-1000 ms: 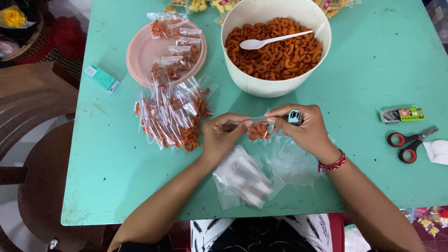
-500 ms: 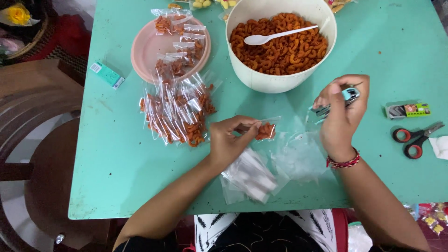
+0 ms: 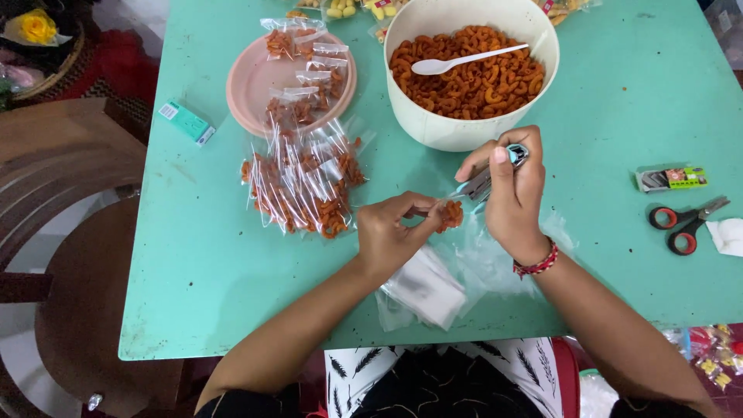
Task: Sealing small plastic bags of snacks by melting the edges with a lighter.
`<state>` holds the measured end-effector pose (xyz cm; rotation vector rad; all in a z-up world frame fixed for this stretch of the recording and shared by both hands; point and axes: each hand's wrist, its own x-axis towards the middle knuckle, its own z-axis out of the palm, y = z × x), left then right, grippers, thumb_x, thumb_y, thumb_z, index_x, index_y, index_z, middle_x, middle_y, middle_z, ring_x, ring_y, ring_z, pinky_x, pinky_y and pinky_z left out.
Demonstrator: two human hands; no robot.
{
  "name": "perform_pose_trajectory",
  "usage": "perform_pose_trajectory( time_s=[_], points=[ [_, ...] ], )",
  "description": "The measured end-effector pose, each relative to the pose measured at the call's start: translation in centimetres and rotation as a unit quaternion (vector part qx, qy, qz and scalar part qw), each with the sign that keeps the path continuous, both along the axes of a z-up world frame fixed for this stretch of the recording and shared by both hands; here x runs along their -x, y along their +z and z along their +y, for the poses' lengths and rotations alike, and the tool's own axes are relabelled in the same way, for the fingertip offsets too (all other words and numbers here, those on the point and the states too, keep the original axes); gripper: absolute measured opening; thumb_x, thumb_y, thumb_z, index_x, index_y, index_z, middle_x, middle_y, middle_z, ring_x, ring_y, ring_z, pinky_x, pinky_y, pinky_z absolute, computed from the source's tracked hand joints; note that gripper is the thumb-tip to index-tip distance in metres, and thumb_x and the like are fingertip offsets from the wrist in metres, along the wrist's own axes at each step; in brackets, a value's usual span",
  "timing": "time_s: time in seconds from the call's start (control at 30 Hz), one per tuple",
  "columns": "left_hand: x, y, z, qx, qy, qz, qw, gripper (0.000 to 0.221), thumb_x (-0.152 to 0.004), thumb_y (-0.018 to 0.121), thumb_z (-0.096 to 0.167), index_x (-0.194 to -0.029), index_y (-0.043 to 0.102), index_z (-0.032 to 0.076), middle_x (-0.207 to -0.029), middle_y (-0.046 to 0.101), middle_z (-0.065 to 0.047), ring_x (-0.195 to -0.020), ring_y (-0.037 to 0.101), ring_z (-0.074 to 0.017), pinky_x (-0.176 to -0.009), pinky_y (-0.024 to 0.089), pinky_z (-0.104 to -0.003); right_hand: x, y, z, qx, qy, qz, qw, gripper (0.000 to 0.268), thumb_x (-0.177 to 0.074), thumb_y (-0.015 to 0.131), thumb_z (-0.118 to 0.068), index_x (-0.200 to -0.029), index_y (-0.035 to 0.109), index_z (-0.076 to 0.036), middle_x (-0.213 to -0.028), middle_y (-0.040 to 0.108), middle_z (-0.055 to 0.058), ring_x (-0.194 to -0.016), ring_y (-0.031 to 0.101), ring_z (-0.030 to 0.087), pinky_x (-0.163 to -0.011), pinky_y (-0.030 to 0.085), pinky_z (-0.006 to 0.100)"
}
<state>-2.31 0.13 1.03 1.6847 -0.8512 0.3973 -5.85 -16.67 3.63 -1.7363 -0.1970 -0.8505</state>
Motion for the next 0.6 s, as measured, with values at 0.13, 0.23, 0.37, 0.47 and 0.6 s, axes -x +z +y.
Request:
perform_pose_trajectory(
  time_s=[0.13, 0.23, 0.37, 0.47, 0.6],
  points=[
    [0.3, -0.1, -0.1, -0.008, 0.005, -0.005, 1.000, 0.004, -0.084, 0.081, 0.007, -0.085, 0.077, 0.005, -0.070, 0.076, -0.010, -0.062, 0.076, -0.0224, -0.057, 0.061, -0.027, -0.3, -0.4, 0.1, -0.010, 0.001, 0.009, 1.000, 0.024, -0.116, 0.028, -0.027, -0.102, 0.034, -0.007, -0.067, 0.064, 0.009, -0.059, 0.060, 0.018, -0.065, 0.049, 0.028],
    [0.3, -0.3, -0.1, -0.012, 0.008, -0.017, 1.000, 0.006, -0.082, 0.082, 0.006, -0.084, 0.076, 0.005, -0.070, 0.076, -0.010, -0.062, 0.076, -0.0226, -0.057, 0.061, -0.027, -0.4, -0.7, 0.0, -0.018, 0.009, -0.004, 1.000, 0.027, -0.116, 0.030, -0.030, -0.102, 0.033, -0.007, -0.070, 0.064, 0.013, -0.063, 0.059, 0.019, -0.066, 0.049, 0.031],
    [0.4, -0.5, 0.0, -0.011, -0.002, -0.026, 1.000, 0.009, -0.083, 0.083, 0.009, -0.084, 0.075, 0.004, -0.071, 0.076, -0.011, -0.063, 0.076, -0.0222, -0.057, 0.061, -0.027, -0.7, -1.8, -0.3, -0.046, 0.020, -0.001, 0.999, 0.024, -0.115, 0.030, -0.028, -0.104, 0.033, -0.007, -0.066, 0.060, 0.013, -0.061, 0.061, 0.023, -0.065, 0.056, 0.035],
    [0.2, -0.8, -0.1, -0.010, 0.002, -0.034, 0.999, 0.010, -0.082, 0.083, 0.009, -0.084, 0.075, 0.004, -0.070, 0.076, -0.010, -0.063, 0.076, -0.0206, -0.057, 0.061, -0.026, -0.8, -2.6, -1.1, -0.086, -0.010, -0.003, 0.996, 0.026, -0.116, 0.034, -0.031, -0.106, 0.034, -0.007, -0.062, 0.054, 0.011, -0.057, 0.056, 0.020, -0.064, 0.058, 0.036],
    [0.5, 0.1, -0.1, -0.004, -0.007, -0.031, 0.999, 0.011, -0.083, 0.083, 0.008, -0.084, 0.075, 0.002, -0.069, 0.076, -0.012, -0.063, 0.076, -0.0228, -0.057, 0.061, -0.026, -0.5, -2.2, -2.9, -0.203, -0.053, -0.021, 0.977, 0.041, -0.111, 0.028, -0.048, -0.113, 0.039, -0.009, -0.068, 0.040, 0.001, -0.063, 0.047, 0.011, -0.071, 0.066, 0.039]
  ],
)
